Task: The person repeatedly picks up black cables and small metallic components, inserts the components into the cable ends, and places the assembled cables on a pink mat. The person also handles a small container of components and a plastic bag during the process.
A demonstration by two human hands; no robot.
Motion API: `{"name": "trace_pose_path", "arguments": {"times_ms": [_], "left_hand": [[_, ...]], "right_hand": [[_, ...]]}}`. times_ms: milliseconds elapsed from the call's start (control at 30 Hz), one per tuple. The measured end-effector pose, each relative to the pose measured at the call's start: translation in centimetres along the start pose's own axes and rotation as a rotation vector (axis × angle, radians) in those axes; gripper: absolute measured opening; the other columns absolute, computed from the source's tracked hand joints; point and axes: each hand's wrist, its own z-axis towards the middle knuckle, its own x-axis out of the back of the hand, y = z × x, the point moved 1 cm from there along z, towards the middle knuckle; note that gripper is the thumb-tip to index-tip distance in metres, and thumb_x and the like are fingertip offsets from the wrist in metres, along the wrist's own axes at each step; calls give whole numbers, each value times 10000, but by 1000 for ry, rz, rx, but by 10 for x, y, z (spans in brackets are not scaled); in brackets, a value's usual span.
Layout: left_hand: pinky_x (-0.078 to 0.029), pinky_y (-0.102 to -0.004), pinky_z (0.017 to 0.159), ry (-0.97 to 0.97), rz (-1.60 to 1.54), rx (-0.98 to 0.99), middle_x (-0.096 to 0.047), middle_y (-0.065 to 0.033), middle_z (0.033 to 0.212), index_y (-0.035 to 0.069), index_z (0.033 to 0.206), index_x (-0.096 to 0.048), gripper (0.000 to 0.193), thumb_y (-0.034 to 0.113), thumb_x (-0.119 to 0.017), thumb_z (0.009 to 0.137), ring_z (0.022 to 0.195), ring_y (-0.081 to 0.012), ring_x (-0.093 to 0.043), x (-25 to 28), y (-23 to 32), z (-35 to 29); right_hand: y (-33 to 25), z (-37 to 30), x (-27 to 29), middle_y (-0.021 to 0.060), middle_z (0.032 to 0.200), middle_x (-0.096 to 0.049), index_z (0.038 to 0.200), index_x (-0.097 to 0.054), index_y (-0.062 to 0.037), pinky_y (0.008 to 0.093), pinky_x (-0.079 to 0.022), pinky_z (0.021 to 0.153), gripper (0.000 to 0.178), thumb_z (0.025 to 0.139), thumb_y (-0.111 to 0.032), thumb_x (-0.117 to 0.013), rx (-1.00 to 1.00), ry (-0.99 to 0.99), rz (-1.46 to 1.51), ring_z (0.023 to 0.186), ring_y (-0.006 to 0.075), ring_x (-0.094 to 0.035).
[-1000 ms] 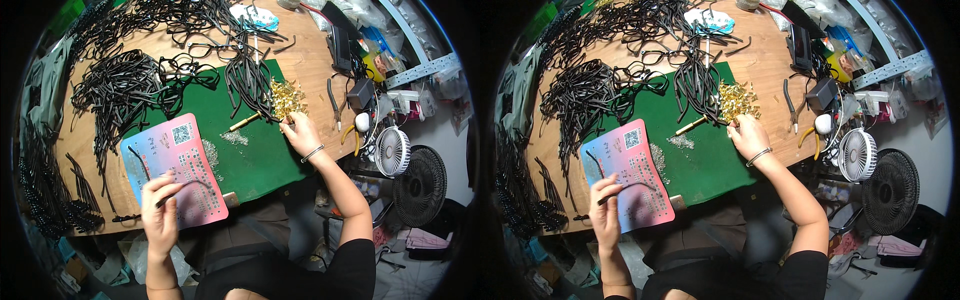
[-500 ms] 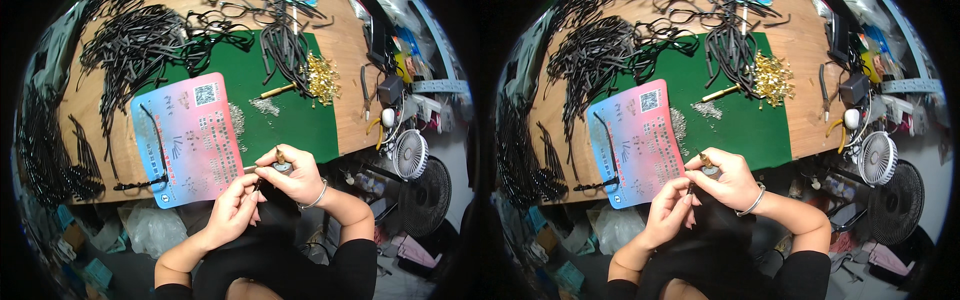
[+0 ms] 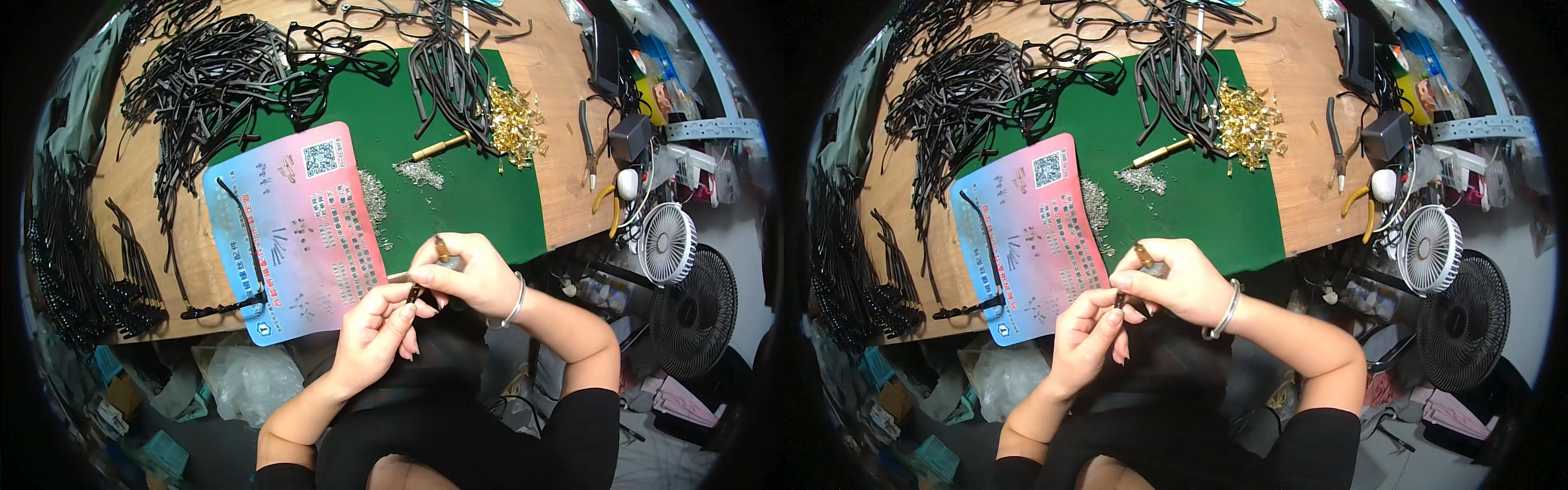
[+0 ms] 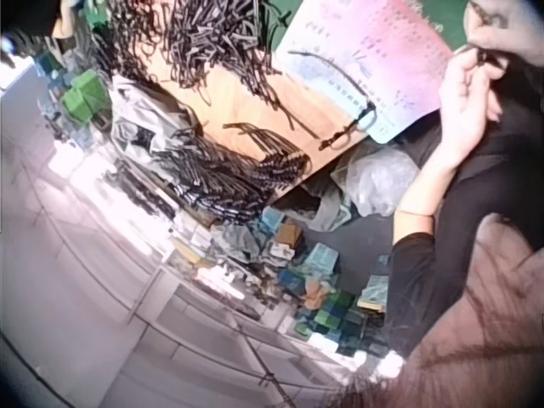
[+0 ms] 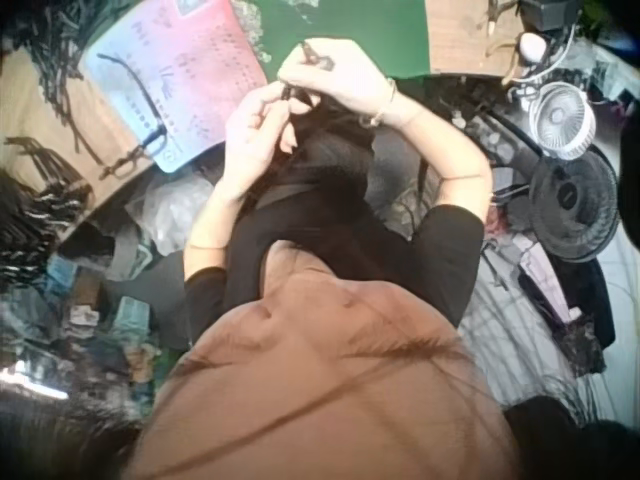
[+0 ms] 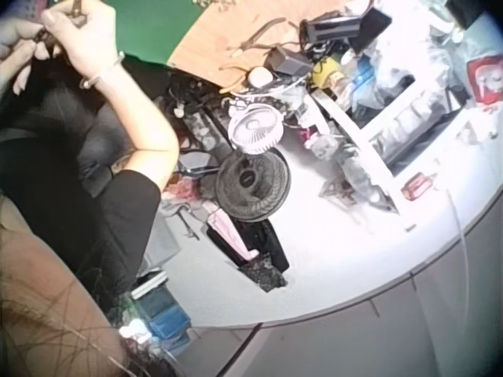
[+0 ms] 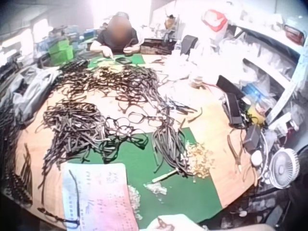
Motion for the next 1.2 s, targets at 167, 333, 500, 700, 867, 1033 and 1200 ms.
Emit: {"name": "trace_pose_path", "arguments": {"times_ms": [167,333,500,700,867,1033,1200], "left_hand": [[-458,-195,533,-83,165,24,-616,-93,950,-30,1199,-448,265,35,-416,945,590,-66,-532,10,-3,-8],[-464,-205,556,-134,299,4,-601,-71,905,-11,1219,-446,289,13,-396,936,588,-65,-526,12,-2,-3],[-459,-200,516,3,482,57,-591,-76,888,-8,1213,-445,305,-35,-373,918,556,-65,-524,19,5,1],[-481,-219,506,204,614,-138,-633,-91,858,-30,1152,-479,258,-42,-414,903,542,-79,-566,23,2,29],[-482,-226,477,212,679,-213,-646,-98,828,-41,1139,-488,265,-68,-432,882,508,-94,-579,25,-2,28],[-481,-225,471,200,674,-198,-648,-106,823,-48,1125,-497,255,-74,-433,879,504,-101,-585,26,0,31],[-477,-219,476,177,720,-213,-645,-110,836,-52,1131,-490,250,-64,-427,889,515,-93,-576,27,0,32]], "right_hand": [[13,7,7,46,756,-566,1008,-517,10,193,-416,445,402,821,-307,-679,-294,-205,158,530,59,-496],[28,5,7,133,965,-548,1043,-488,18,291,-483,710,491,811,-374,-669,182,-52,-346,771,173,-571],[9,-12,23,218,1010,-476,1147,-407,-16,390,-475,772,372,869,-220,-548,186,142,-848,848,352,-569],[3,4,35,122,904,-475,1134,-503,-99,365,-513,540,329,819,-149,-582,394,420,-1309,651,277,-597],[7,7,32,80,854,-471,1118,-554,-126,302,-495,476,396,729,-122,-628,449,452,-1452,595,196,-572],[11,8,30,79,861,-468,1150,-543,-115,284,-487,470,459,702,-116,-638,414,488,-1496,584,178,-556],[10,9,30,77,861,-470,1154,-545,-113,278,-485,466,472,693,-115,-646,415,494,-1503,579,171,-550]]}}
